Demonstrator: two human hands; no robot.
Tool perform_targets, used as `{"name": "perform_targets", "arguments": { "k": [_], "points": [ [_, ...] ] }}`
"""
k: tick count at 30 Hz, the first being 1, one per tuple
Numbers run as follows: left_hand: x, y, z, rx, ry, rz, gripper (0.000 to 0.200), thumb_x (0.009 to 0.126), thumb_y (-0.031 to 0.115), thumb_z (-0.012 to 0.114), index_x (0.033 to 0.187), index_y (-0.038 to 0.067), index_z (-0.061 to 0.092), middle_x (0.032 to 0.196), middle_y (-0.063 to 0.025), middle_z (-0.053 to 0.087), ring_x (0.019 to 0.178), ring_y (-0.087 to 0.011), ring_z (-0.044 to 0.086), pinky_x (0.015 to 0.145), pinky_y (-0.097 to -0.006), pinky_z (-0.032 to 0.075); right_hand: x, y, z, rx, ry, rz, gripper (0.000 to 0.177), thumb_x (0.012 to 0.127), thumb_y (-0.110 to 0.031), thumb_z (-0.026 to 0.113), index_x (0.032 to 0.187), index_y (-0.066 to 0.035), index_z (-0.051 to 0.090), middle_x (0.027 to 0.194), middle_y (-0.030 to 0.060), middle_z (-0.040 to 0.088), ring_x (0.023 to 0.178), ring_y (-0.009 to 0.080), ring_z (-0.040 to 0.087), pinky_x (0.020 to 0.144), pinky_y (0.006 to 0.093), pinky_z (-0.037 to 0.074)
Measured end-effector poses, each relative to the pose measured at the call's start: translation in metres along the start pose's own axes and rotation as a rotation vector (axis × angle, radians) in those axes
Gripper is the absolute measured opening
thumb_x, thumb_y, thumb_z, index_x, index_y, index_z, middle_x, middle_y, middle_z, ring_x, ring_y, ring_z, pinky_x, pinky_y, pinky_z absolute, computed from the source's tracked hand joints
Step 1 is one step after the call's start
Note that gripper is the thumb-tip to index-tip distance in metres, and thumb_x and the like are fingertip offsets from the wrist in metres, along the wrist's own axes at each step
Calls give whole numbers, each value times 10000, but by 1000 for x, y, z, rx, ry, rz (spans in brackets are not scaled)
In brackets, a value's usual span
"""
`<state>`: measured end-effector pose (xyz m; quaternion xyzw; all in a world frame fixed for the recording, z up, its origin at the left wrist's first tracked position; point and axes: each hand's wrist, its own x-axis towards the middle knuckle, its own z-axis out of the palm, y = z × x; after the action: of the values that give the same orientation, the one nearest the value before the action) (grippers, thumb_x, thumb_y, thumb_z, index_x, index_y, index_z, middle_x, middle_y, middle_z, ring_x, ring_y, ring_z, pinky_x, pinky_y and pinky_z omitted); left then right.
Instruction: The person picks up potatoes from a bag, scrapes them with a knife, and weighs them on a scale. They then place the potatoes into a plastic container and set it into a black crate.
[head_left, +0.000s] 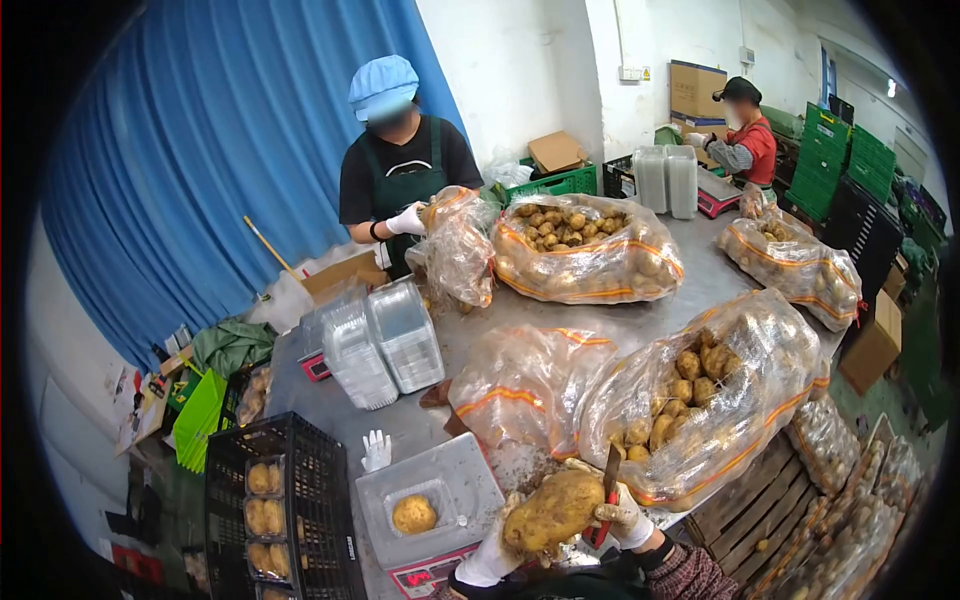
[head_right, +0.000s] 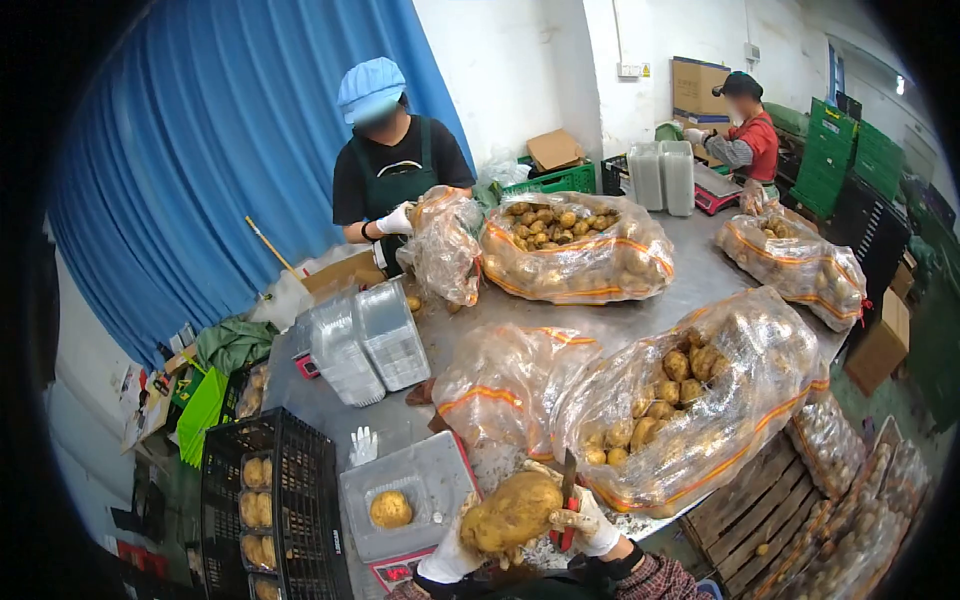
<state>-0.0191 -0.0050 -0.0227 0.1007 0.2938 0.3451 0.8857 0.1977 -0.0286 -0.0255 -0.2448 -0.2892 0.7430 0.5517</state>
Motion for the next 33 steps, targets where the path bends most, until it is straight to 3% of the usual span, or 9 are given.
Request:
{"name": "perform_targets", "arguments": {
  "k": [1, 2, 5, 9, 13, 15, 19, 25, 33],
  "points": [
    [6, 2, -18, -64, -502, -140, 601, 969, 511, 304, 1381, 76, 349, 1208, -135, 575, 952, -252, 630, 736, -370, 542, 1, -15, 15, -124, 45, 1, 794, 743, -120, 720, 1409, 23, 311, 1258, 90, 532, 1050, 122, 513, 900, 284, 425],
    [5, 0, -20, -63, -504, -142, 601, 969, 511, 304, 1381, 76, 349, 1208, -135, 575, 952, -252, 630, 736, -370, 542, 5, -18, 19, -125, 45, -2, 794, 743, -120, 720, 1409, 23, 311, 1258, 90, 532, 1050, 122, 513, 900, 284, 425],
    [3, -6, -23, -33, -386, -105, 761, 897, 633, 341, 1362, 31, 372, 1170, -207, 575, 917, -333, 617, 620, -398, 524, 8, -16, 33, -691, 66, -323, 634, 808, -161, 680, 1360, 5, 415, 1228, 113, 574, 1069, 165, 544, 908, 314, 424],
    [-6, -8, -11, 117, -225, -92, 739, 907, 594, 383, 1374, 22, 348, 1195, -182, 563, 972, -308, 602, 665, -365, 509, 9, -27, 43, -728, 385, -205, 301, 820, -166, 664, 1055, 21, 650, 884, 72, 674, 807, 140, 619, 747, 294, 485],
    [-13, -14, 19, 391, -43, 107, 655, 929, 475, 465, 1374, 12, 337, 1235, -144, 537, 1052, -263, 576, 783, -343, 499, 28, -10, 3, -545, 559, 9, 354, 845, -249, 639, 1076, 19, 635, 985, 108, 680, 799, 164, 631, 713, 296, 497],
    [-13, -9, 18, 374, -35, 168, 586, 941, 365, 487, 1378, 5, 335, 1266, -129, 518, 1095, -226, 548, 861, -326, 470, 26, -23, 16, -755, 289, -374, 436, 801, -291, 693, 1133, -19, 617, 974, 113, 679, 779, 200, 640, 695, 303, 502],
    [-3, -11, 8, 690, 30, 378, 528, 949, 220, 518, 1387, -1, 322, 1303, -111, 486, 1131, -183, 522, 941, -322, 444, 26, -26, 42, -1405, 309, -420, 451, 769, -328, 714, 1106, -41, 630, 870, 153, 661, 731, 264, 635, 676, 315, 494],
    [-10, -15, -10, 263, -112, 25, 632, 946, 500, 415, 1375, 39, 355, 1207, -126, 565, 960, -218, 600, 699, -309, 489, 45, 22, -25, -1030, 449, -183, 227, 826, -186, 621, 958, -7, 669, 812, 168, 665, 708, 276, 631, 666, 344, 483],
    [-12, -13, 2, 227, -33, 81, 536, 980, 440, 376, 1366, 68, 375, 1237, -94, 564, 1007, -181, 593, 697, -292, 480, 29, -16, 22, -693, 499, -137, 212, 857, -43, 572, 1040, 52, 622, 958, 92, 685, 860, 141, 628, 767, 273, 489]
  ]
}}
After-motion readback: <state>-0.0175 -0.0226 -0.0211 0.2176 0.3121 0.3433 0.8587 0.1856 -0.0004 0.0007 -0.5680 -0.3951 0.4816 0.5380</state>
